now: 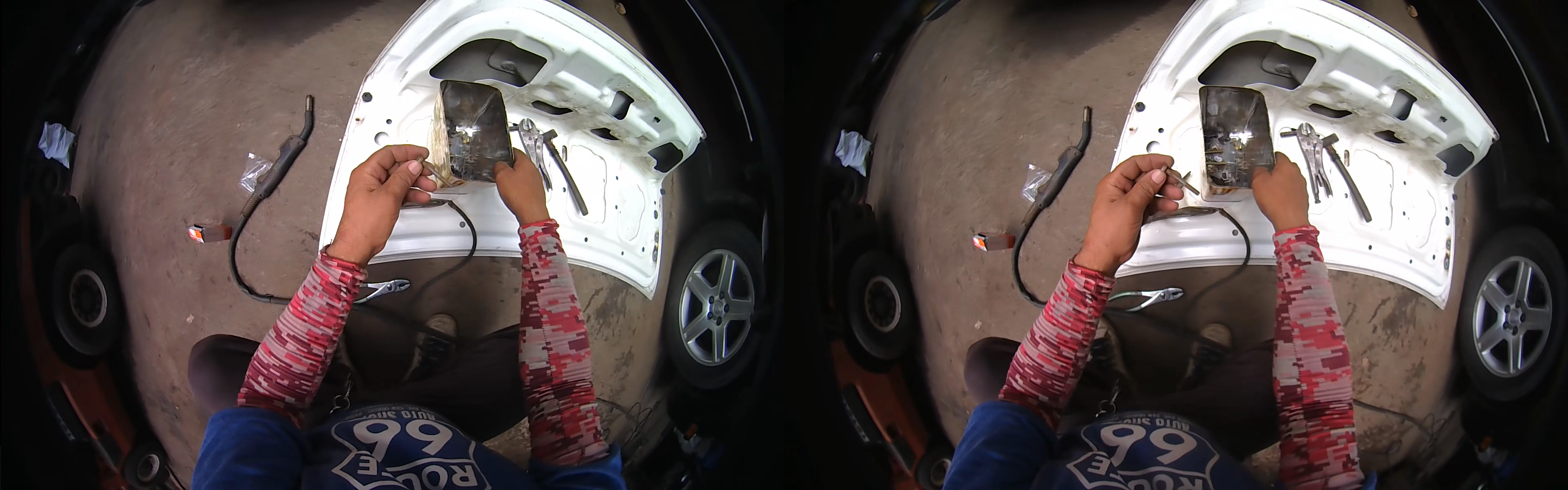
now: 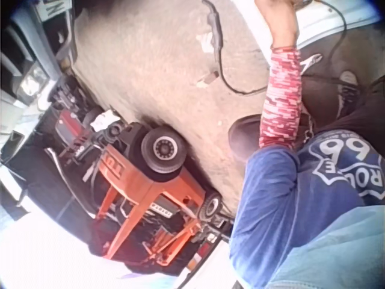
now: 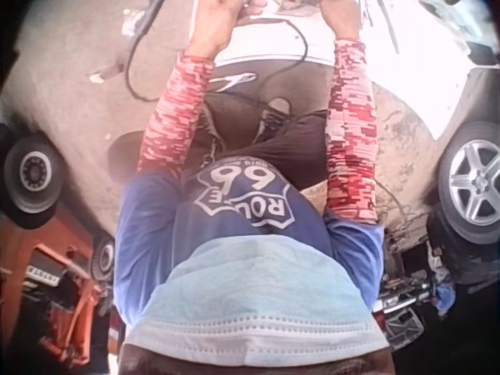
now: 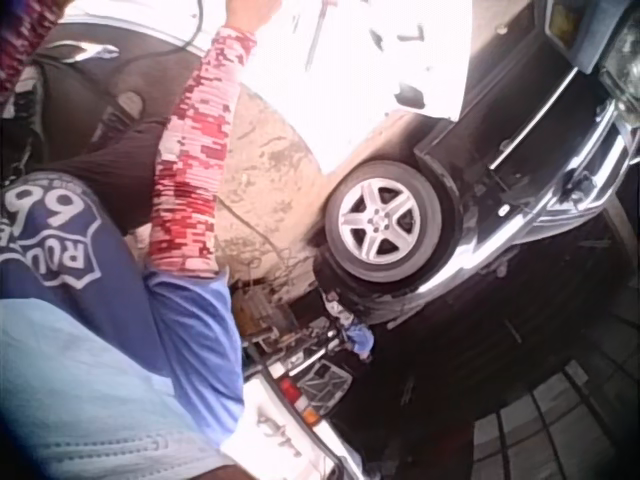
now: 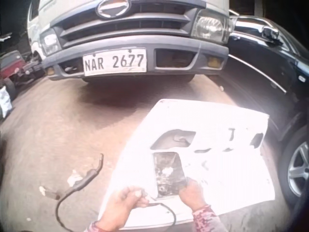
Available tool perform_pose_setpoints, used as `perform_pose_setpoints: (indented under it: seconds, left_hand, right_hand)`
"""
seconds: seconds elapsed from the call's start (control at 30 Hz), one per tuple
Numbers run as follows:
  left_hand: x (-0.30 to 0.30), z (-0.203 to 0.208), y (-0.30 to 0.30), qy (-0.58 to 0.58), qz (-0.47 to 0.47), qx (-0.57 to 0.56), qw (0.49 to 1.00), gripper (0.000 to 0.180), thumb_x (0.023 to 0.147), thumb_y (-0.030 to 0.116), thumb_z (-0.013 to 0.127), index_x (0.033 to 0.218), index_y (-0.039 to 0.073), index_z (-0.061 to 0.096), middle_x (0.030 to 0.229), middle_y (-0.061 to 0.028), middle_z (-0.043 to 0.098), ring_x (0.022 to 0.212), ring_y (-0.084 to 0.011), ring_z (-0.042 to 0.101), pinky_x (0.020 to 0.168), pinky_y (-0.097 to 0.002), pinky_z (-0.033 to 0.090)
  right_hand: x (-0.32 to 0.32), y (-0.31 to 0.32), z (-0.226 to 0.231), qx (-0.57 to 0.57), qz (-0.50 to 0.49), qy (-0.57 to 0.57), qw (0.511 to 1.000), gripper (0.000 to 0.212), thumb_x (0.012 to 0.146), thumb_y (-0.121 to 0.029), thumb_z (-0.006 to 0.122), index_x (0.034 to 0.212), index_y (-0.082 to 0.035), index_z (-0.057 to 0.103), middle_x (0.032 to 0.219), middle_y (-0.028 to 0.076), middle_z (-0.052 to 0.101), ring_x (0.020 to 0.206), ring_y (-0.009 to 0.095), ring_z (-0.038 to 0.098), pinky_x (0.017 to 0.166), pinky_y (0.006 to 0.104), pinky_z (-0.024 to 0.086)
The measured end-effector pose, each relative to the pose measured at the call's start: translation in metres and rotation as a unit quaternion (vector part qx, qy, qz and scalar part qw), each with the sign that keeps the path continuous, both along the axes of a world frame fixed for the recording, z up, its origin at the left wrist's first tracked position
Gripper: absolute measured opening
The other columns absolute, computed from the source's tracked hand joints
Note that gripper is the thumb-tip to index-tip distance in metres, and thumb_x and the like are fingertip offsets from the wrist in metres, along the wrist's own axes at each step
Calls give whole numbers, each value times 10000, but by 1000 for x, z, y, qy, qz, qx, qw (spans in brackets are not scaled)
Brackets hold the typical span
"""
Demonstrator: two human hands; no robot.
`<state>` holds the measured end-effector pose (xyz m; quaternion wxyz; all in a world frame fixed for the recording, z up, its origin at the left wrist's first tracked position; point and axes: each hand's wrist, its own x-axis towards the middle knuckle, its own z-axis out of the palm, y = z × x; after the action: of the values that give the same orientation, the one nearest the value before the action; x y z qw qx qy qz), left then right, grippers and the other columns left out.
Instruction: The person welds a small metal piece onto a white car door panel using a welding torch and pliers. They repeatedly heat and tack the piece, then use a hammer to adjust it.
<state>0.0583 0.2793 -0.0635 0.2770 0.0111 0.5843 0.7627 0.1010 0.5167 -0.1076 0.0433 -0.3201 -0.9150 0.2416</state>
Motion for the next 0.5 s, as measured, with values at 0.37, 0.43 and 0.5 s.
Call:
perform_pose_setpoints:
  seconds: [0.37,0.43,0.5]
  left_hand:
    - [7,20,-57,255,-30,-76,964,184,1004,97,679,1159,2,706,1027,-35,708,909,-93,637,814,-255,539]
    - [11,25,-60,257,-25,-73,963,180,1000,96,685,1148,-5,704,1008,-33,711,904,-92,642,819,-255,538]
    - [14,30,-61,231,-10,-47,972,170,989,82,683,1128,-11,713,960,-39,718,887,-99,656,805,-260,545]
  right_hand:
    - [11,-91,103,-320,340,95,879,255,948,-117,699,1159,19,740,1010,162,767,846,186,711,762,325,543]
    - [11,-100,102,-337,345,77,873,221,948,-121,705,1104,26,760,961,155,778,834,185,728,768,321,551]
    - [11,-103,101,-349,346,99,865,195,952,-117,699,1056,34,767,918,146,782,824,184,739,774,318,558]
